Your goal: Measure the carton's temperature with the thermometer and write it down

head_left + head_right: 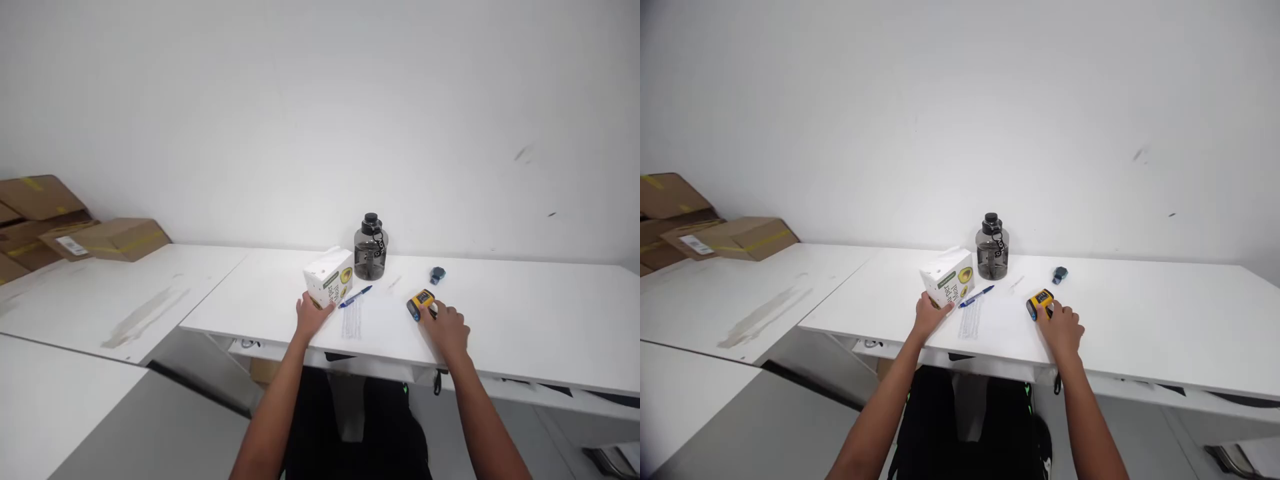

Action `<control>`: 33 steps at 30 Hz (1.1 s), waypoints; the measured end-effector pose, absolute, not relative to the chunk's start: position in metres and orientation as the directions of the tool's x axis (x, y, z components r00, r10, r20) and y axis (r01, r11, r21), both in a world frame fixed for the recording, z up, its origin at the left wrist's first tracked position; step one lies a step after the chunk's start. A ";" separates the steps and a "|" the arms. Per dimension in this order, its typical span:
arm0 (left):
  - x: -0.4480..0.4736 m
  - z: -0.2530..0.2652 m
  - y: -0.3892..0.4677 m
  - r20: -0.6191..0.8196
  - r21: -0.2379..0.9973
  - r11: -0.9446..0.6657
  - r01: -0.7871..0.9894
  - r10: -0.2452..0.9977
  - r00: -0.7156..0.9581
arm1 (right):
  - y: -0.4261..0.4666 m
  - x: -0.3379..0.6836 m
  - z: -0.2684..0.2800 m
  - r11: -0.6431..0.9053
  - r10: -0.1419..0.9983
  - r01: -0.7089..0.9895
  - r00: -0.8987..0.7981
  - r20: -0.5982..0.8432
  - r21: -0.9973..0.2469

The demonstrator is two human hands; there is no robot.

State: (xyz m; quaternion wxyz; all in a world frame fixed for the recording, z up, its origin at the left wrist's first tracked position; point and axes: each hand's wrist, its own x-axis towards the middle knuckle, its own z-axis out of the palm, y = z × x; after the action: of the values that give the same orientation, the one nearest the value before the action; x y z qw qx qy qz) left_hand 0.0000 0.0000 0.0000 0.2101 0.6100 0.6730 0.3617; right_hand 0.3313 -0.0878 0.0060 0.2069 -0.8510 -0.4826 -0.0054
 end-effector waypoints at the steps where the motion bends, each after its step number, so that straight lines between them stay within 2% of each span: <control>1: 0.000 0.000 0.000 0.160 0.747 -0.007 0.665 0.972 -0.170 | -0.087 0.331 0.008 -0.461 0.824 0.807 0.544 0.160 -0.370; 3: 0.001 -0.001 -0.001 0.166 0.754 -0.010 0.656 0.970 -0.176 | -0.087 0.331 0.010 -0.435 0.816 0.806 0.541 0.203 -0.402; 5: 0.001 -0.001 -0.001 0.171 0.762 -0.016 0.648 0.969 -0.177 | -0.091 0.331 0.009 -0.360 0.776 0.840 0.512 0.369 -0.407; 8: 0.001 0.000 -0.002 0.170 0.761 -0.017 0.648 0.970 -0.173 | -0.103 0.332 0.004 -0.268 0.759 0.898 0.419 0.499 -0.348; 12: 0.001 0.003 -0.002 0.174 0.759 -0.028 0.651 0.972 -0.161 | -0.109 0.330 -0.002 -0.321 0.854 0.921 0.382 0.354 -0.221; 15: 0.001 0.004 -0.001 0.187 0.757 -0.044 0.652 0.971 -0.152 | -0.102 0.331 -0.004 -0.353 0.900 0.910 0.394 0.189 -0.217; 18: 0.000 0.003 0.000 0.200 0.793 -0.044 0.608 0.961 -0.191 | -0.094 0.337 -0.002 -0.379 0.901 0.870 0.424 0.087 -0.315; 21: -0.001 0.000 0.002 0.179 0.922 -0.075 0.381 0.953 -0.246 | -0.090 0.349 0.006 -0.350 0.912 0.824 0.408 0.038 -0.446; 24: -0.003 0.001 0.002 0.148 0.989 -0.149 0.017 0.953 -0.263 | -0.098 0.359 0.021 -0.212 0.939 0.723 0.338 0.068 -0.658; 27: -0.004 0.006 -0.004 0.121 0.968 -0.177 -0.178 0.950 -0.287 | -0.128 0.348 0.038 -0.024 0.944 0.557 0.285 0.164 -0.830; 30: -0.005 0.014 -0.031 0.089 0.958 -0.176 -0.227 0.934 -0.347 | -0.175 0.311 0.053 0.074 0.970 0.436 0.178 0.167 -0.897; 33: -0.010 0.020 -0.083 0.049 0.946 -0.162 -0.280 0.927 -0.371 | -0.214 0.268 0.063 0.158 0.976 0.413 0.072 0.205 -0.897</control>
State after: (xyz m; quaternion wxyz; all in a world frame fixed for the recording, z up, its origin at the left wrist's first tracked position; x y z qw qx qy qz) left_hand -0.0096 -0.0834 0.0200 0.4432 0.3432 0.4717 0.6806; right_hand 0.2678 -0.2136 0.0631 0.4577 -0.5713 -0.6079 0.3076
